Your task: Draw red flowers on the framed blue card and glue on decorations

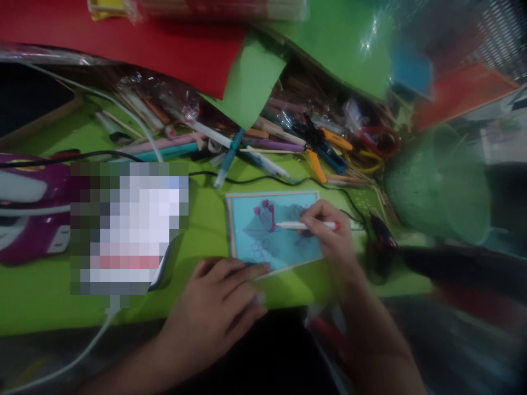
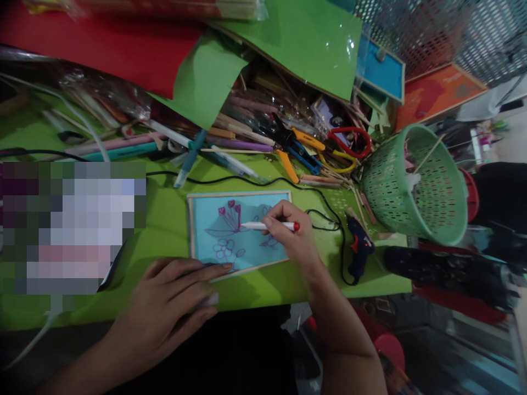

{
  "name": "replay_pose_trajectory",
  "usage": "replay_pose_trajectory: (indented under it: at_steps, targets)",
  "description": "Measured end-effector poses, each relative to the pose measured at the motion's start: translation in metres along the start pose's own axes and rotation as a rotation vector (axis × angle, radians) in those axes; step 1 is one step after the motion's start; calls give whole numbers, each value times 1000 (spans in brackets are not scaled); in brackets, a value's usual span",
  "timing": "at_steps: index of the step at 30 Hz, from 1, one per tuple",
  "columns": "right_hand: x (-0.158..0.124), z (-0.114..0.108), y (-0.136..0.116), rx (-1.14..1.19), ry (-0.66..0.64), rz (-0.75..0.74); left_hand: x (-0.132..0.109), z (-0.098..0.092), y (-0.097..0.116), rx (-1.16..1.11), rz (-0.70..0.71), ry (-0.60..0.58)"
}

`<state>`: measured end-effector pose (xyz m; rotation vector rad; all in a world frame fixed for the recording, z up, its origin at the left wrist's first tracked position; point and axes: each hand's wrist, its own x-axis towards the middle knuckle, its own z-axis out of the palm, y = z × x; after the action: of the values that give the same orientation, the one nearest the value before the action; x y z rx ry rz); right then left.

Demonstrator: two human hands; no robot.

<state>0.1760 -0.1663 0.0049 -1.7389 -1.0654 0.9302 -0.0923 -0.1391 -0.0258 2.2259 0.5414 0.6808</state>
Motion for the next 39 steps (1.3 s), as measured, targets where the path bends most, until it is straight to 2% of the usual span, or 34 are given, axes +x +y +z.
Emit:
replay_pose_trajectory:
  at_steps: [8,19,39]
  targets:
    - [1,3,0,-33,69,7,-1,0,0,5,8,7]
    - [4,6,-4,-80,97,-17,-2,-1,0,19,8,0]
    - [1,3,-4,31,11,-2,-2,-1,0,-5,-14,-17]
